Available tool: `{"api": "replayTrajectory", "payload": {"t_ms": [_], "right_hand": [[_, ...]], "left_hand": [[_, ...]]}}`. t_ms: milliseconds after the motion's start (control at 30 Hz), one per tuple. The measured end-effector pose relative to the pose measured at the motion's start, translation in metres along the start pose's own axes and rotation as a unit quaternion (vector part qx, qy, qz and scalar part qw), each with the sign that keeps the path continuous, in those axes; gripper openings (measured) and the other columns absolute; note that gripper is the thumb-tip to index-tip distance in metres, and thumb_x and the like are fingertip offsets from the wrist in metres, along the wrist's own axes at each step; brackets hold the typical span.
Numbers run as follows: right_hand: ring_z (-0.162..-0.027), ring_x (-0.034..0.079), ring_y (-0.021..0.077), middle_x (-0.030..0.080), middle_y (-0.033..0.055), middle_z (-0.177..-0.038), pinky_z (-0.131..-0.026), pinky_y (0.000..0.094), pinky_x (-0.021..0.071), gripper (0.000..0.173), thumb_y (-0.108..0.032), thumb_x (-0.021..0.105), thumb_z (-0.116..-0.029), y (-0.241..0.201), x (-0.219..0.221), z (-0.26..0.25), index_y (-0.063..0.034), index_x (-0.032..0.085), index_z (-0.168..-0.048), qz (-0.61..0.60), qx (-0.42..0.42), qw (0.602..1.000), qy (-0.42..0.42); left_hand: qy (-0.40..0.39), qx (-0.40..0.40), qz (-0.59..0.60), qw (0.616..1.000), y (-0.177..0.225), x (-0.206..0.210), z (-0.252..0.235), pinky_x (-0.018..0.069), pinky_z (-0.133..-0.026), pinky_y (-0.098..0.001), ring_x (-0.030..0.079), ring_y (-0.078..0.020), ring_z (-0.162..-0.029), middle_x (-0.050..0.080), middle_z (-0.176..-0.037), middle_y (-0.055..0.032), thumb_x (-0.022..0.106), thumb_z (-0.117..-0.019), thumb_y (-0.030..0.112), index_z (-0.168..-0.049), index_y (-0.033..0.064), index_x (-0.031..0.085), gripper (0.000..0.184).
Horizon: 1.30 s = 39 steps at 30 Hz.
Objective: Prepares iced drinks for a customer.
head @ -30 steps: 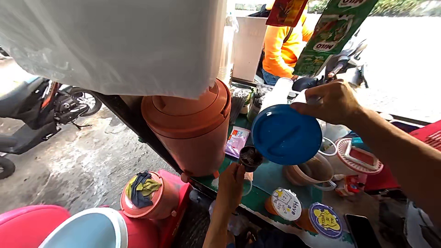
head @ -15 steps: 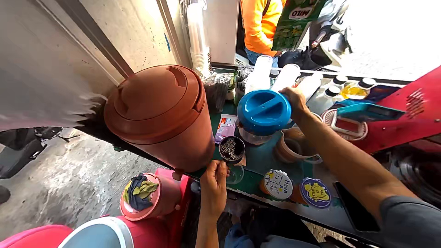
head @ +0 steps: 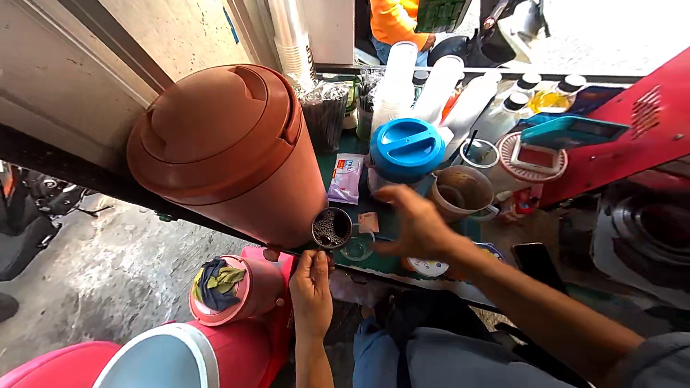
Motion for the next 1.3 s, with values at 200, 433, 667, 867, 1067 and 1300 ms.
{"api": "replayTrajectory", "payload": {"t_ms": [200, 433, 667, 867, 1067, 1300], "right_hand": [[-0.124, 0.058, 0.0419, 0.050, 0.0252, -0.146, -0.096, 0.0579, 0.0519, 0.105, -0.029, 0.090, -0.0695, 0.013, 0.112, 0.007, -0.0113, 0.036, -0.157, 0.021, 0.058, 0.979, -0.192], [-0.118, 0.063, 0.0373, 0.058, 0.0192, -0.137, -0.085, 0.0563, 0.0552, 0.106, -0.032, 0.088, -0.0698, -0.003, 0.077, 0.010, -0.0112, 0.033, -0.158, 0.032, 0.096, 0.986, -0.131], [-0.119, 0.063, 0.0350, 0.060, 0.0176, -0.137, -0.088, 0.0535, 0.0563, 0.105, -0.027, 0.087, -0.0709, -0.001, 0.071, 0.015, -0.0119, 0.032, -0.159, 0.019, 0.097, 0.991, -0.092], [-0.120, 0.063, 0.0349, 0.059, 0.0174, -0.138, -0.090, 0.0535, 0.0563, 0.111, -0.028, 0.087, -0.0703, 0.008, 0.075, 0.017, -0.0122, 0.026, -0.161, 0.016, 0.105, 0.991, -0.083], [-0.118, 0.065, 0.0341, 0.060, 0.0162, -0.137, -0.088, 0.0544, 0.0572, 0.121, -0.032, 0.089, -0.0682, 0.015, 0.077, 0.017, -0.0150, 0.017, -0.164, 0.024, 0.131, 0.988, -0.081], [-0.115, 0.065, 0.0365, 0.059, 0.0184, -0.138, -0.088, 0.0564, 0.0559, 0.130, -0.033, 0.090, -0.0652, 0.017, 0.070, 0.025, -0.0165, 0.010, -0.166, 0.022, 0.157, 0.984, -0.086]], "left_hand": [[0.020, -0.016, -0.037, 0.999, -0.020, -0.005, 0.010, 0.0617, -0.075, -0.0225, 0.071, -0.0043, -0.079, 0.070, -0.086, -0.0017, 0.045, -0.1074, 0.018, -0.101, -0.0011, 0.066, 0.029], [0.077, 0.063, -0.245, 0.964, -0.016, 0.013, 0.015, 0.0579, -0.076, -0.0259, 0.068, -0.0144, -0.083, 0.068, -0.091, -0.0106, 0.060, -0.1005, 0.017, -0.097, 0.0001, 0.074, 0.022], [0.049, 0.136, -0.290, 0.946, -0.014, 0.035, 0.016, 0.0576, -0.090, -0.0344, 0.068, -0.0281, -0.101, 0.068, -0.105, -0.0189, 0.068, -0.0975, 0.023, -0.098, 0.0049, 0.077, 0.020], [0.003, 0.176, -0.285, 0.942, -0.023, 0.051, 0.016, 0.0569, -0.095, -0.0368, 0.067, -0.0319, -0.107, 0.068, -0.110, -0.0218, 0.075, -0.0918, 0.015, -0.093, 0.0067, 0.079, 0.010], [-0.023, 0.189, -0.264, 0.946, -0.030, 0.061, 0.013, 0.0556, -0.099, -0.0406, 0.067, -0.0351, -0.112, 0.069, -0.113, -0.0235, 0.076, -0.0885, 0.009, -0.091, 0.0046, 0.078, 0.005], [0.039, 0.087, -0.162, 0.982, -0.055, 0.048, 0.007, 0.0586, -0.087, -0.0314, 0.070, -0.0209, -0.093, 0.070, -0.101, -0.0168, 0.060, -0.1012, 0.016, -0.100, -0.0045, 0.071, 0.024]]}}
Point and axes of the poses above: each hand's wrist, its own z-axis away from the middle knuckle, its own x-axis out of the palm, y = z × x, the point moved 8 cm from there along -z, towards the middle knuckle
